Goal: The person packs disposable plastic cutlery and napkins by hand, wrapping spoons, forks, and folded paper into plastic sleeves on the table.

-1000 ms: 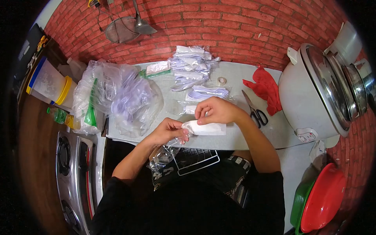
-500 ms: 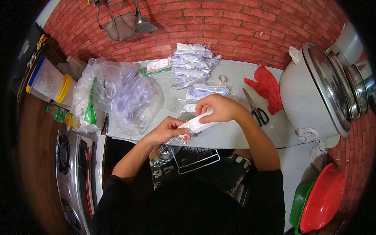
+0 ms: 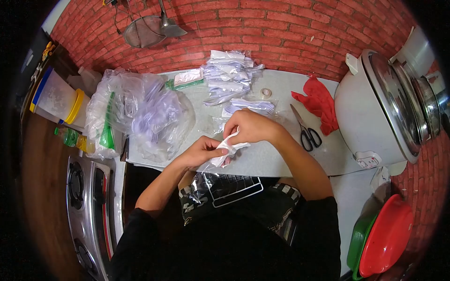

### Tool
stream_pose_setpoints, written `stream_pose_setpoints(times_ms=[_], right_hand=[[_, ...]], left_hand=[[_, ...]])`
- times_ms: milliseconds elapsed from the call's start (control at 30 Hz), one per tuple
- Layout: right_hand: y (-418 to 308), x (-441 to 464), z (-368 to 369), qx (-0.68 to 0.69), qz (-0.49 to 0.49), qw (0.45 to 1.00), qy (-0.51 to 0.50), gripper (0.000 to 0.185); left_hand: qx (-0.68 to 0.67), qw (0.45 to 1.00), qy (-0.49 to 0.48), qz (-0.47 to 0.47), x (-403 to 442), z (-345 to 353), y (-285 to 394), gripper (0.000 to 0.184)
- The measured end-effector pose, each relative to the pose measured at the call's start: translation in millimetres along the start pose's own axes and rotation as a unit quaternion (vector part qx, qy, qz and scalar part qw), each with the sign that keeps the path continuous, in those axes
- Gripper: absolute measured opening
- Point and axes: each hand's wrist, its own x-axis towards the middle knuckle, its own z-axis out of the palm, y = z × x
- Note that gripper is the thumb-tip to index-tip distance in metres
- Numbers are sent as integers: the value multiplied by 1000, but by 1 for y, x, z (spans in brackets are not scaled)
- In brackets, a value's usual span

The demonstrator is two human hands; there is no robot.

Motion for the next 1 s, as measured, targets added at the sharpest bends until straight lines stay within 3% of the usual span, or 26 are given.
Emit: stream_pose_setpoints(times_ms=[167,267,367,433,567,733,833,1000], right_hand=[[4,4,-3,1,21,1000,-16,18],[10,8,0,-9,39,996,-77,19],[13,10,-3,30,9,999,-21,20],[14,5,-11,89,121,988,-26,19],[16,12,0,65,61,995,-41,20],[6,12,-8,149,147,978,16,21],[16,10,-10,198,117,969,87,18],[22,17,-5,164,69,982,58,17]], left_hand=[[34,999,-5,20,2,-7,-4,25],[58,998,15,35,5,-3,-3,25],[59,997,30,34,5,-8,1,25],[61,997,42,27,5,-12,4,25],[70,995,47,51,13,-15,0,25],[67,993,66,67,14,-17,3,25],[64,990,89,87,15,-17,11,24],[84,983,116,117,21,-16,17,23]])
